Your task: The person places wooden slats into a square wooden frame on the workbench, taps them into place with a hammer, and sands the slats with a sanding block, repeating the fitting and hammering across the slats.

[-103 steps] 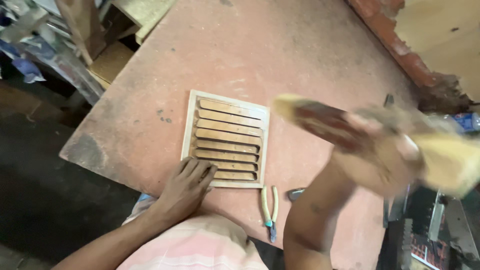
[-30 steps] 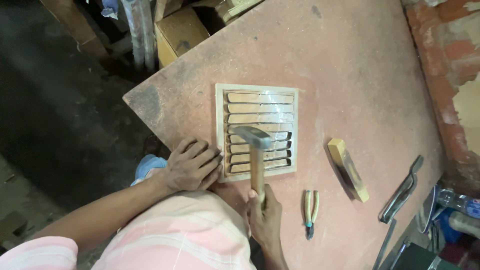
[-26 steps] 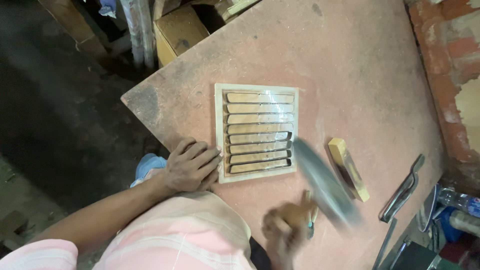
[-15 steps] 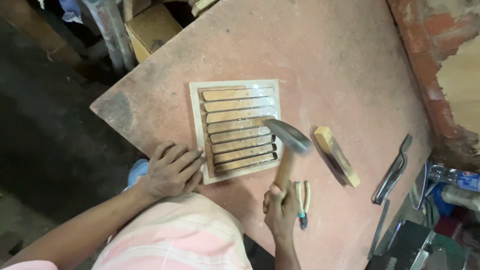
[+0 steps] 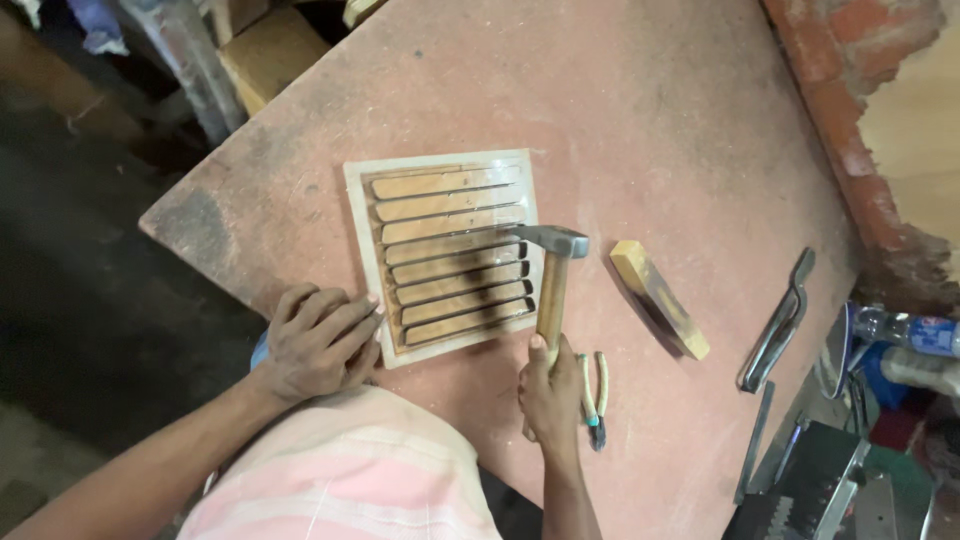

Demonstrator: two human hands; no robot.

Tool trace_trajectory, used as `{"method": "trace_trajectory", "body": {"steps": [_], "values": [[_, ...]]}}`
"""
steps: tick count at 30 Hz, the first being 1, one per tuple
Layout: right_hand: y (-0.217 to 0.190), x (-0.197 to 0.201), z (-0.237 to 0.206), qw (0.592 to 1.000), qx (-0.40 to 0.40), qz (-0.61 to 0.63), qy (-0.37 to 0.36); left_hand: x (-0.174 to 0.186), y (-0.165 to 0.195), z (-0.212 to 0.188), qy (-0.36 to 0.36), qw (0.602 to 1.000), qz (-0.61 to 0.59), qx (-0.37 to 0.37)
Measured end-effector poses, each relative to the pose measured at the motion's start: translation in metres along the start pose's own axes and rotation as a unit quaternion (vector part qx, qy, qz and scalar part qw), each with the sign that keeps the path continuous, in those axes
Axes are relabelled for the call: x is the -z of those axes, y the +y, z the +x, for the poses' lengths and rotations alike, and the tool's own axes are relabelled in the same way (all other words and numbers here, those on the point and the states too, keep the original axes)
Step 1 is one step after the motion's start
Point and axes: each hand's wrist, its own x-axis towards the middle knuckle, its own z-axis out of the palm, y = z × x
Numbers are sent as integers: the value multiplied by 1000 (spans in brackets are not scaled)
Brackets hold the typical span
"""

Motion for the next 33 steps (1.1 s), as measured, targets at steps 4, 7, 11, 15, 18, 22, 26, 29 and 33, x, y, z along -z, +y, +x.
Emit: {"method": "trace_trajectory", "body": {"steps": [4,7,11,15,18,22,26,29,33], "values": [[-4,0,1,996,79,-9,45,-1,0,1,-1,1000,1,-8],[-3,-2,-1,999,-36,5,-2,0,-1,-2,-3,1000,5,3],[-1,-15,-17,994,98,-45,24,-4,-6,-13,6,1000,10,-10],[-4,-35,-34,966,170,-195,-16,-9,-9,-26,0,1000,11,1],[-10,-43,-40,978,141,-151,-27,-12,-11,-31,11,1000,2,-7],[-16,-49,-41,976,107,-187,-37,-9,-10,-34,3,1000,0,4],[-16,-48,-48,995,60,-62,-58,-5,-12,-32,1,1000,-2,-1],[-15,-42,-60,984,137,111,-38,-4,-13,-30,35,998,-42,-8],[-16,-44,-55,972,227,38,-49,-4,-12,-28,6,1000,-23,6]]}}
